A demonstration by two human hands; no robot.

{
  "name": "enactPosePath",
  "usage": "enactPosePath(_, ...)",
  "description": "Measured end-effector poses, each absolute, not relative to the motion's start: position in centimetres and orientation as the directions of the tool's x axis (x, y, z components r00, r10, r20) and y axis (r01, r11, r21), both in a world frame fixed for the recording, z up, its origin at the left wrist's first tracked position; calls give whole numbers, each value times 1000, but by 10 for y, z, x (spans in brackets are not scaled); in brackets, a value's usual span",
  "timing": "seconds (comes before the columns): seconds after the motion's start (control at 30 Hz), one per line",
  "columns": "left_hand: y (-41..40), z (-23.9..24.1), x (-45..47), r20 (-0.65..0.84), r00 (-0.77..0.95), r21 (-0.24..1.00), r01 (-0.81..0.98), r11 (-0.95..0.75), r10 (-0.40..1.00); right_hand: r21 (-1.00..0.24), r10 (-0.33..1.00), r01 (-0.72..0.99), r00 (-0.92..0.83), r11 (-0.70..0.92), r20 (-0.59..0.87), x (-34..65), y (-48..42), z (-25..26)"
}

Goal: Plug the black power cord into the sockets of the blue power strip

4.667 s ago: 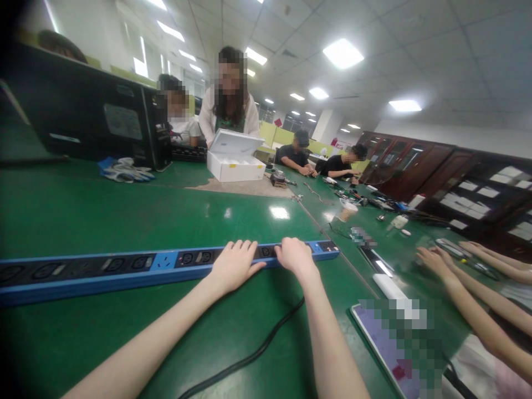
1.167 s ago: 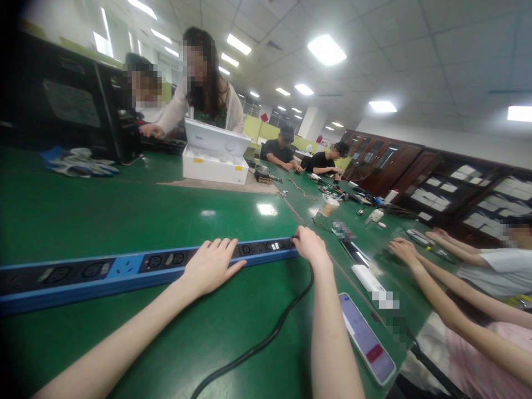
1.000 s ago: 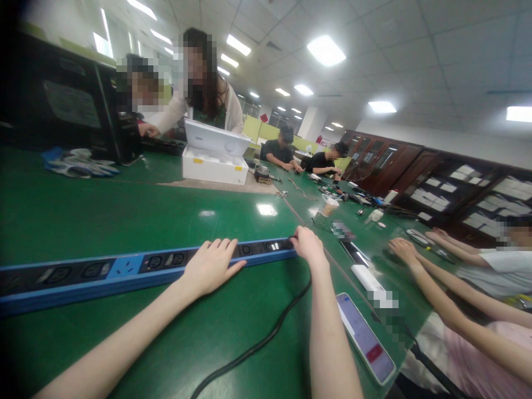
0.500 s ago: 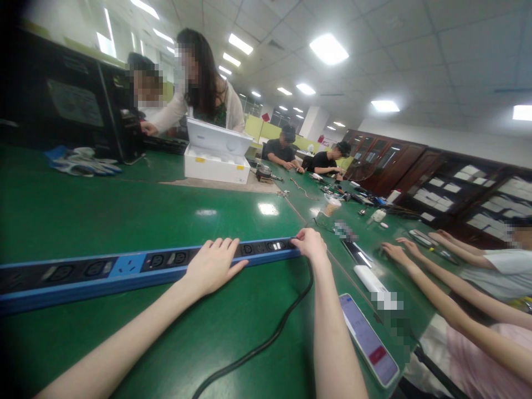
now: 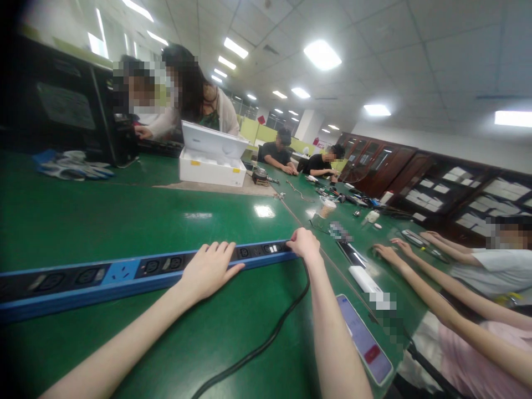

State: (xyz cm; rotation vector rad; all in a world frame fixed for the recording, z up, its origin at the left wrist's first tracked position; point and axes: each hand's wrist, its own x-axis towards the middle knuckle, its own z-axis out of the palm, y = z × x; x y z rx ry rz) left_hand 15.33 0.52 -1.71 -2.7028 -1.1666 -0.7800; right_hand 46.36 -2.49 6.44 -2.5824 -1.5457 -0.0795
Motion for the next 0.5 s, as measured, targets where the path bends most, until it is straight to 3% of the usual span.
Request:
enactPosePath(0.13, 6, -17, 153, 481, 580, 113, 703, -702, 658, -81, 861, 877, 481, -474, 167, 462, -29, 60)
enactPosePath(0.33, 7, -18, 153, 490, 579, 117, 697, -707, 652, -79, 881, 881, 471, -467, 39, 467, -19, 69)
enactPosePath(0.5, 7, -18, 152, 495, 583, 112, 692, -713, 644, -118, 859, 868, 495, -483, 128, 463, -28, 64)
